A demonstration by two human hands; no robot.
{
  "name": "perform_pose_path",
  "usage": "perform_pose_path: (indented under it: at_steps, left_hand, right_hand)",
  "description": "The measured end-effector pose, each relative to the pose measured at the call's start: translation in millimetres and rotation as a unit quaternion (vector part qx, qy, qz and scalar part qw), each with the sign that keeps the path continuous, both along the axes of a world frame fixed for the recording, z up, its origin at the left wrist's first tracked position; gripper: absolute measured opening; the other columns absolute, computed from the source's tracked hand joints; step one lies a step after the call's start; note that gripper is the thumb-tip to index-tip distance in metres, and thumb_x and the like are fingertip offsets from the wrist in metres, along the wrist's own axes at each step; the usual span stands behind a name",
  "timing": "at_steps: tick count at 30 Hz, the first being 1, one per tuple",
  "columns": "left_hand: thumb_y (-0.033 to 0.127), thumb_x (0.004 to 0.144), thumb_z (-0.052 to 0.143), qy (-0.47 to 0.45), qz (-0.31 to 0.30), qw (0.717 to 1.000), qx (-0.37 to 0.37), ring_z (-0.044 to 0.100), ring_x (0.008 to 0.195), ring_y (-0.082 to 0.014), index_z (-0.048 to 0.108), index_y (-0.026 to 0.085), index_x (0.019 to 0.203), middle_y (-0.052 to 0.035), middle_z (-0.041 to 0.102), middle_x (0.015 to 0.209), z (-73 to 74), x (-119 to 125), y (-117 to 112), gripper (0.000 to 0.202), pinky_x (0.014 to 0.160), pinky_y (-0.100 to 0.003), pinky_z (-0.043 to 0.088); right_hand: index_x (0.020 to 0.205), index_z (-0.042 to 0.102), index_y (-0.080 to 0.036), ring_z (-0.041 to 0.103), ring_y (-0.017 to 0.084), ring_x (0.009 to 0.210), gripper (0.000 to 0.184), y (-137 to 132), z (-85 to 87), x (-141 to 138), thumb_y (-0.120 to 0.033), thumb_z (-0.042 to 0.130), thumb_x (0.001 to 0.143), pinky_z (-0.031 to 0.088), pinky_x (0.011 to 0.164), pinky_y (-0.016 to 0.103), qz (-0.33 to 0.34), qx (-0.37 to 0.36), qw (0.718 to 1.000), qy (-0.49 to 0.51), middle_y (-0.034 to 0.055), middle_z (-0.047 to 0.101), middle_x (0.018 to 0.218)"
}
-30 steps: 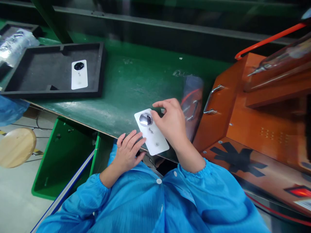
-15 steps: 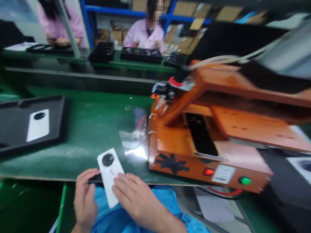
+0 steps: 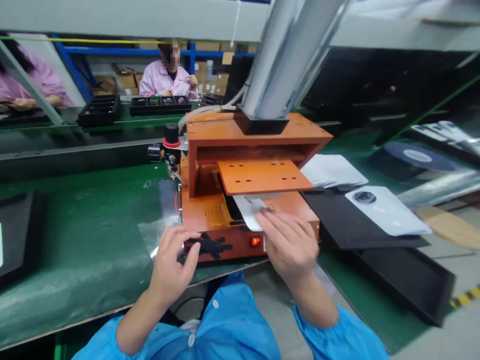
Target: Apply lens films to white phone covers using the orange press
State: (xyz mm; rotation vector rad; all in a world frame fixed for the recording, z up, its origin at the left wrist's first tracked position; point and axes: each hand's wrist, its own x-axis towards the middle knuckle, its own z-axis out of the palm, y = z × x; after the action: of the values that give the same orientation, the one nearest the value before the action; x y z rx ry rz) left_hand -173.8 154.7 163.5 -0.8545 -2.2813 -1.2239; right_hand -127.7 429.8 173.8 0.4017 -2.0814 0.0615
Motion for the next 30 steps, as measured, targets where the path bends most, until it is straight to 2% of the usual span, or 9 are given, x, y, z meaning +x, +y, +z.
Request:
perform_pose_path:
  at_steps: [2, 5, 8, 14, 16, 19, 24, 26, 30]
  left_hand:
    - [0.018, 0.102, 0.059, 0.023, -0.005, 0.999, -0.029, 0.063, 0.108, -0.0206, 0.066, 0.021, 0.115, -0.0065, 0.066, 0.112, 0.2, -9, 16, 0.016, 0.097, -0.036, 0.052]
    - [0.016, 0.103, 0.053, 0.042, -0.028, 0.995, -0.087, 0.061, 0.111, -0.0234, 0.069, 0.019, 0.12, -0.0094, 0.067, 0.118, 9.8, -26, 39, 0.023, 0.099, -0.04, 0.05]
    - [0.013, 0.101, 0.047, 0.037, -0.044, 0.987, -0.148, 0.059, 0.118, -0.0276, 0.071, 0.019, 0.124, -0.0105, 0.069, 0.124, 23.4, -46, 59, 0.034, 0.1, -0.044, 0.048]
    - [0.014, 0.097, 0.046, -0.008, -0.071, 0.973, -0.22, 0.056, 0.121, -0.032, 0.074, 0.023, 0.127, -0.0091, 0.07, 0.131, 37.3, -68, 82, 0.042, 0.1, -0.05, 0.048]
    - [0.013, 0.095, 0.05, -0.037, -0.08, 0.979, -0.182, 0.06, 0.117, -0.0296, 0.075, 0.021, 0.122, -0.0093, 0.072, 0.125, 39.7, -67, 84, 0.038, 0.102, -0.049, 0.049]
    - [0.019, 0.093, 0.062, -0.163, -0.12, 0.979, -0.034, 0.066, 0.101, -0.0224, 0.072, 0.017, 0.117, -0.0089, 0.074, 0.114, 47.2, -63, 89, 0.025, 0.096, -0.041, 0.053]
    - [0.037, 0.089, 0.075, -0.399, -0.259, 0.855, 0.206, 0.071, 0.095, -0.021, 0.068, 0.015, 0.109, -0.0077, 0.075, 0.101, 61.3, -59, 114, 0.031, 0.082, -0.032, 0.056]
    - [0.032, 0.086, 0.077, -0.434, -0.242, 0.83, 0.252, 0.071, 0.09, -0.0194, 0.069, 0.015, 0.102, -0.0055, 0.074, 0.096, 61.7, -60, 126, 0.025, 0.075, -0.029, 0.054]
    - [0.011, 0.086, 0.066, -0.469, -0.141, 0.813, 0.314, 0.069, 0.079, -0.0157, 0.069, 0.014, 0.095, -0.004, 0.073, 0.091, 62.8, -65, 151, 0.01, 0.06, -0.023, 0.044]
  right_hand:
    - [0.131, 0.071, -0.017, 0.074, 0.025, 0.11, 0.037, 3, -2.4, -27, -0.004, 0.055, 0.101, 0.052, 0.096, 0.039, 0.004, 0.029, 0.998, -0.058, 0.0116, 0.078, 0.119]
    - [0.122, 0.075, -0.016, 0.073, 0.027, 0.106, 0.029, 5, -3.1, -44, -0.011, 0.053, 0.103, 0.052, 0.092, 0.04, -0.009, 0.044, 0.988, -0.15, 0.0119, 0.078, 0.119]
    - [0.122, 0.076, -0.019, 0.072, 0.029, 0.108, 0.03, 9, 0.2, -43, -0.015, 0.053, 0.103, 0.055, 0.091, 0.043, -0.014, 0.004, 0.976, -0.216, 0.0116, 0.077, 0.121]
    - [0.129, 0.072, -0.019, 0.068, 0.034, 0.121, 0.032, 20, 5.7, -36, -0.026, 0.055, 0.103, 0.056, 0.104, 0.053, 0.055, -0.064, 0.953, -0.29, 0.0142, 0.072, 0.131]
    - [0.128, 0.072, -0.018, 0.067, 0.035, 0.122, 0.032, 19, 6.8, -35, -0.03, 0.059, 0.102, 0.055, 0.104, 0.054, 0.055, -0.072, 0.95, -0.298, 0.0148, 0.072, 0.132]
    - [0.125, 0.073, -0.019, 0.067, 0.036, 0.121, 0.031, 16, 8.7, -35, -0.031, 0.061, 0.099, 0.055, 0.101, 0.053, 0.045, -0.086, 0.947, -0.308, 0.0141, 0.072, 0.132]
    - [0.121, 0.074, -0.02, 0.066, 0.036, 0.12, 0.029, 19, 7.0, -38, -0.033, 0.059, 0.099, 0.053, 0.099, 0.052, 0.06, -0.1, 0.944, -0.308, 0.0131, 0.072, 0.13]
    - [0.122, 0.074, -0.02, 0.066, 0.036, 0.119, 0.031, 21, 3.9, -38, -0.034, 0.057, 0.099, 0.053, 0.099, 0.051, 0.058, -0.103, 0.947, -0.3, 0.0135, 0.072, 0.128]
    - [0.128, 0.071, -0.022, 0.064, 0.037, 0.122, 0.036, 19, -2.0, -37, -0.037, 0.056, 0.099, 0.051, 0.096, 0.052, 0.034, -0.129, 0.949, -0.286, 0.0141, 0.07, 0.132]
